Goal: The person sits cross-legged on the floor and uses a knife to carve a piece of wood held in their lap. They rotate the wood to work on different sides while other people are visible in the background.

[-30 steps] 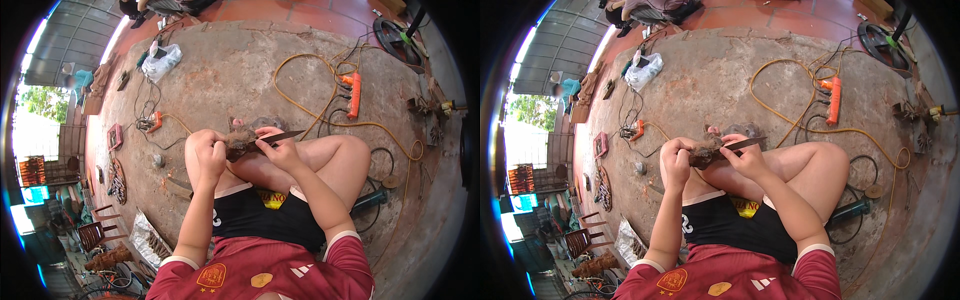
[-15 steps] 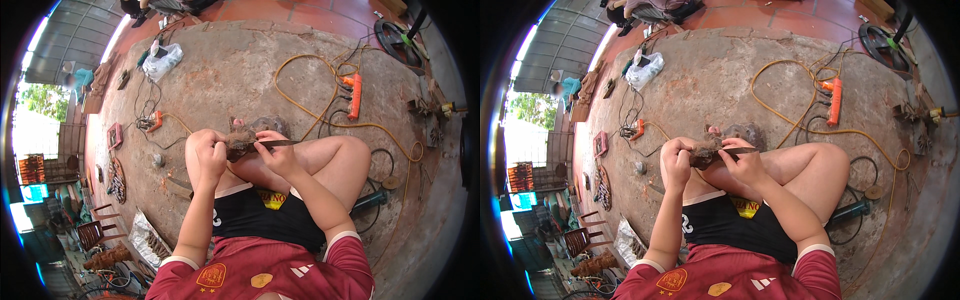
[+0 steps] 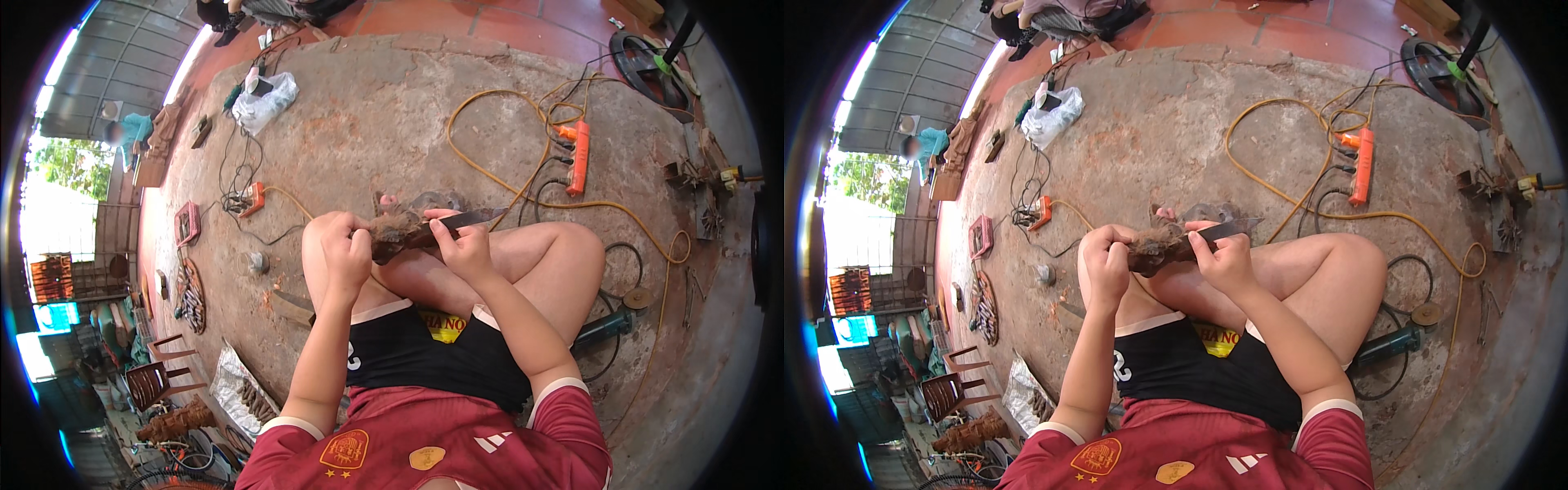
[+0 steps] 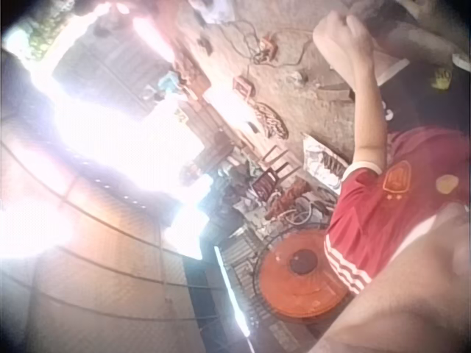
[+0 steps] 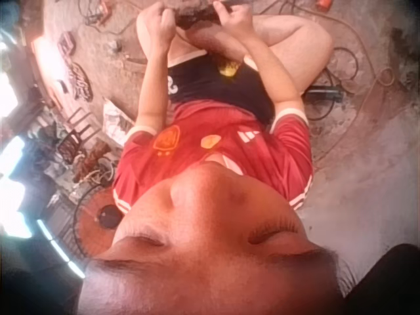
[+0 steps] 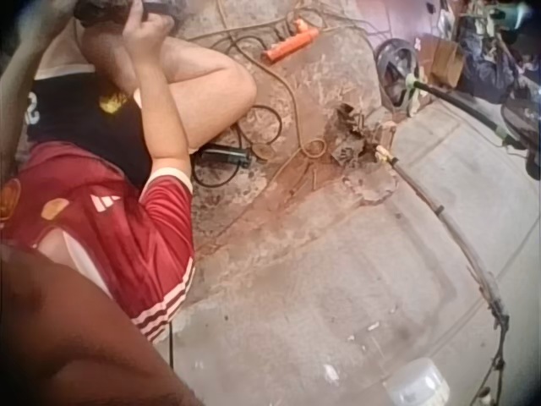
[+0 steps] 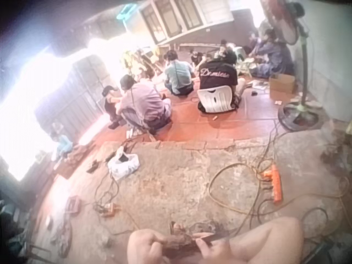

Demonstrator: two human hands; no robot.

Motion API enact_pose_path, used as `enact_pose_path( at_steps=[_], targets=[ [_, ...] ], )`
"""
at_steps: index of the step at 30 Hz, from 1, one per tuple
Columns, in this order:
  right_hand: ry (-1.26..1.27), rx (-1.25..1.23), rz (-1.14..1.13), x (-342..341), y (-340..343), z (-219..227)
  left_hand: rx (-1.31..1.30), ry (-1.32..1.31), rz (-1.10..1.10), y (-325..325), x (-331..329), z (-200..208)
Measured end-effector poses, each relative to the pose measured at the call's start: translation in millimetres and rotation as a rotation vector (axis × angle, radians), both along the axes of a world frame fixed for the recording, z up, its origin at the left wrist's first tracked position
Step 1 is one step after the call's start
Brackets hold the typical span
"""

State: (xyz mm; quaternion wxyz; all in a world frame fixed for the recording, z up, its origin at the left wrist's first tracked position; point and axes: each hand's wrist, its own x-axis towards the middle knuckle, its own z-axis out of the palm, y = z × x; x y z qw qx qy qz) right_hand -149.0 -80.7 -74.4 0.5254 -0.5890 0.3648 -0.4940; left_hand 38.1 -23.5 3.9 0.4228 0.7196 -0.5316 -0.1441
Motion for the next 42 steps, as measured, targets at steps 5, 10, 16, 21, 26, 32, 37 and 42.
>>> enact_pose_path(
  at_steps=[5, 10, 16, 21, 26, 32, 37, 42],
  targets=[
    [-0.019, 0.052, 0.078, -0.5, 2.2, 7.1, -0.022, -0.013, 0.001, 0.8, -0.8, 0.3],
    [-0.080, 0.255, 0.115, 7.3, 8.8, -0.4, -0.015, -0.019, -0.002, 2.7, 0.2, -1.1],
    [-0.108, 0.192, 0.025, 15.0, 11.1, -6.0, -0.011, -0.003, 0.007, 3.2, -0.8, -1.5],
    [-0.092, 0.210, 0.058, 17.3, 8.8, 0.2, 0.002, 0.008, 0.018, 3.9, 0.2, -0.7],
    [-0.042, 0.182, 0.115, 19.8, 5.4, -9.7, 0.046, -0.027, 0.018, 6.3, 5.9, 1.3],
    [-0.098, 0.392, 0.156, 4.7, -2.5, 1.9, 0.052, 0.038, 0.001, 18.2, 2.8, -6.5],
    [-0.174, 0.400, 0.221, -8.2, -19.8, -5.6, -0.019, -0.091, -0.119, 14.4, -11.0, -2.1],
    [-0.190, 0.462, 0.292, -16.1, -29.6, -11.5, -0.040, -0.112, -0.215, 4.3, -26.9, 9.2]
  ],
)
